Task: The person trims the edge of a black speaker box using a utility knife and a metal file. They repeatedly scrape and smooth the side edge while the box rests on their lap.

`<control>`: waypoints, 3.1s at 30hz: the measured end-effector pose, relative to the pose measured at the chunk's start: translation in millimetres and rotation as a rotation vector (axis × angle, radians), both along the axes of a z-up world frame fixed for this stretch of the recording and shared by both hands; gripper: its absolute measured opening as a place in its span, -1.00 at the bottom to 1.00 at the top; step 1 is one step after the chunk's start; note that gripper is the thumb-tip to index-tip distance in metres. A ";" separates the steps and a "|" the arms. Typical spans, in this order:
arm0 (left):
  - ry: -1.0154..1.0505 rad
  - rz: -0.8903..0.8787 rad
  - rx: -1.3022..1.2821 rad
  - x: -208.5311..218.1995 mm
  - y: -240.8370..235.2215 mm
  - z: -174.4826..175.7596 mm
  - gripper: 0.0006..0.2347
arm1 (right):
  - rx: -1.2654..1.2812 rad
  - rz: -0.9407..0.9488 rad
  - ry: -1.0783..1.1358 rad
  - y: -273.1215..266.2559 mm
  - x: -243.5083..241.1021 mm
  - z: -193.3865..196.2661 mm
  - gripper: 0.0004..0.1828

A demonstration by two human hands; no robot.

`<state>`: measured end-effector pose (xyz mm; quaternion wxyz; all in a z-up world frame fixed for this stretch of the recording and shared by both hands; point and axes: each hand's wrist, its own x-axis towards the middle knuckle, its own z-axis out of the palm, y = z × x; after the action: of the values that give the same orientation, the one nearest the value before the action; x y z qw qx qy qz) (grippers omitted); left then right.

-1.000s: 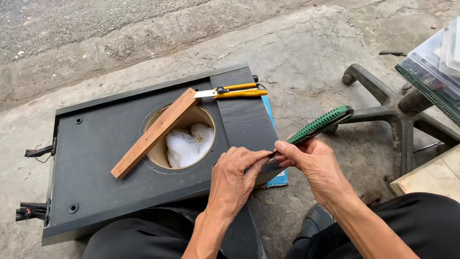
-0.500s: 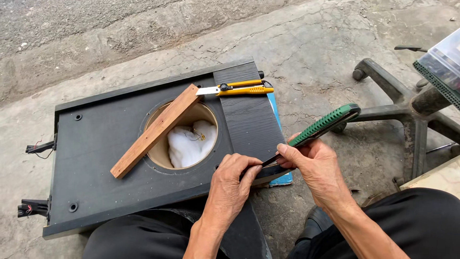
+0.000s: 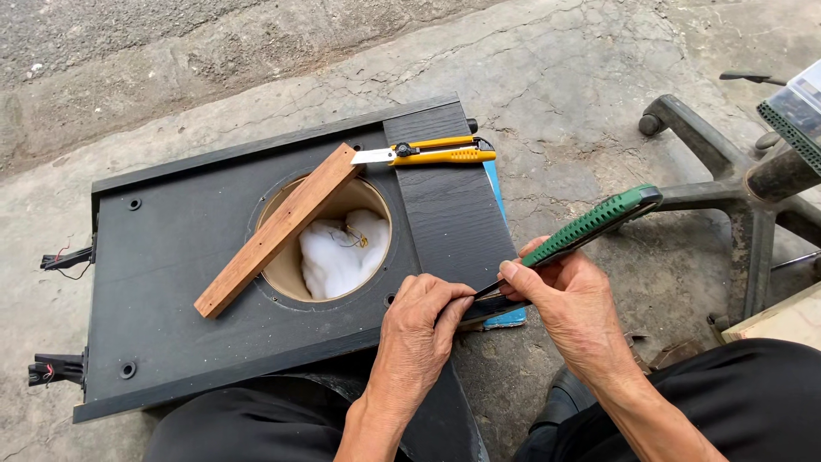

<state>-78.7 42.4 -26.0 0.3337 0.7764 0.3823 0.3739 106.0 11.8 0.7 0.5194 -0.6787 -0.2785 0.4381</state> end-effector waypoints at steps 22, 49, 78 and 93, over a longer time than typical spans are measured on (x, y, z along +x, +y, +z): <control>0.205 0.006 0.167 9.2 2.5 1.7 -0.94 | -0.260 -0.011 -0.259 1.4 5.4 5.8 -0.80; -0.010 -0.046 0.060 31.4 2.7 16.8 -0.95 | 0.035 -0.088 -0.040 -6.9 24.0 12.8 -0.78; 0.043 -0.025 0.055 5.2 0.8 10.8 -0.94 | -0.005 0.059 -0.072 -2.8 5.3 -4.4 -0.79; 0.135 0.007 0.182 14.1 -2.0 4.5 -0.93 | -0.155 0.037 -0.109 -1.8 12.7 8.0 -0.79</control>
<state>-64.7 40.4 -21.4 0.2340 0.8256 0.3708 0.3551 118.6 10.0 8.7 0.4412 -0.7346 -0.2840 0.4302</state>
